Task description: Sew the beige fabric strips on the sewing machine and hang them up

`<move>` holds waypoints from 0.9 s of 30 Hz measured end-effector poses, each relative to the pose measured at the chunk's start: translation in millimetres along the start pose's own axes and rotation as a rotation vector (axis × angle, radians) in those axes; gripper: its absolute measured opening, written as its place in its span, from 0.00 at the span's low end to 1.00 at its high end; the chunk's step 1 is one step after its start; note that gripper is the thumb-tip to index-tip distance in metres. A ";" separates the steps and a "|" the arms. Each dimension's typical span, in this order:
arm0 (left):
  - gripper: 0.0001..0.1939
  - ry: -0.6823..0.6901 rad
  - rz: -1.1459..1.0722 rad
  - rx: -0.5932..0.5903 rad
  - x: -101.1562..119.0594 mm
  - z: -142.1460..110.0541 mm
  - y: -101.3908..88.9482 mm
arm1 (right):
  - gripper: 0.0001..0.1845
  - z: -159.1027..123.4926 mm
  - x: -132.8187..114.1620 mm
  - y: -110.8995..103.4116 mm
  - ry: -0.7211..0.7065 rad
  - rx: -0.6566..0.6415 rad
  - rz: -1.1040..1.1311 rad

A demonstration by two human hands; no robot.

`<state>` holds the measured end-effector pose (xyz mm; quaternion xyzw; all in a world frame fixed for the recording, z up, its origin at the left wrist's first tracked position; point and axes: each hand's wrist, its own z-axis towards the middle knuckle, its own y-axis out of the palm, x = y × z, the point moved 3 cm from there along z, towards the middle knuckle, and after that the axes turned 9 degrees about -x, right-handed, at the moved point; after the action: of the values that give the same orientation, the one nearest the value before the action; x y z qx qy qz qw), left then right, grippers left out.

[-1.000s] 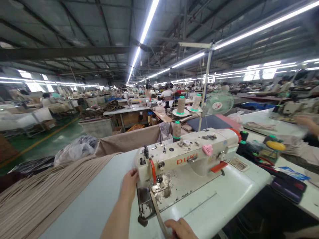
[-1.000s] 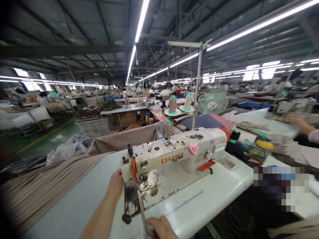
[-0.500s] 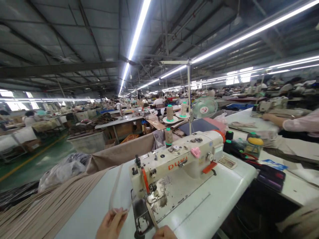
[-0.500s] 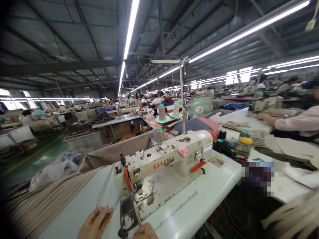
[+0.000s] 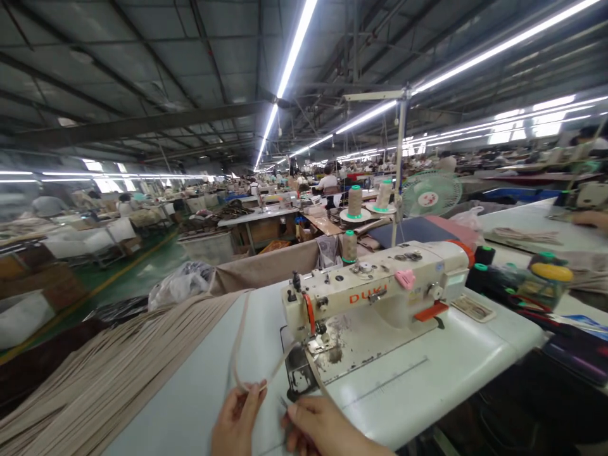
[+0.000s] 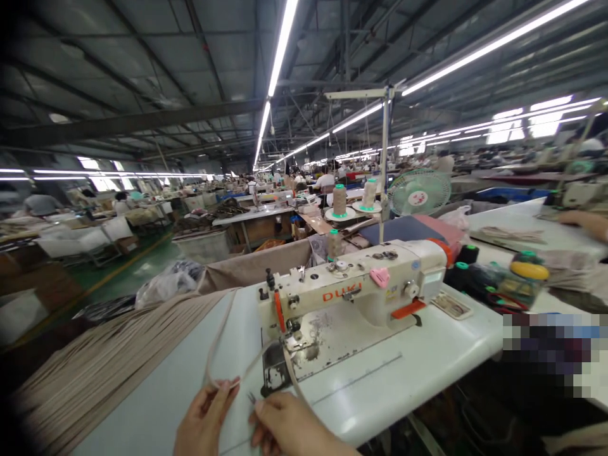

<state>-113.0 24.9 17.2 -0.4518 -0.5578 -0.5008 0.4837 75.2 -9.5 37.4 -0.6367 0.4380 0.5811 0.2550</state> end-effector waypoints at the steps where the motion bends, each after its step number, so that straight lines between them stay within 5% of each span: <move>1: 0.31 0.002 -0.002 -0.006 3.3 -2.7 1.4 | 0.42 3.4 0.4 0.4 0.016 0.026 0.078; 9: 0.23 0.112 -0.121 0.015 29.8 -17.2 13.5 | 0.22 8.0 -17.8 -7.6 0.127 0.132 0.327; 27: 0.22 0.146 0.004 -0.010 32.2 -26.3 11.4 | 0.17 33.0 -27.2 -3.4 0.173 -0.040 0.428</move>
<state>-103.5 0.4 51.3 -0.4176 -0.5174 -0.5342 0.5220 62.7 26.8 56.5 -0.5819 0.5716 0.5736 0.0748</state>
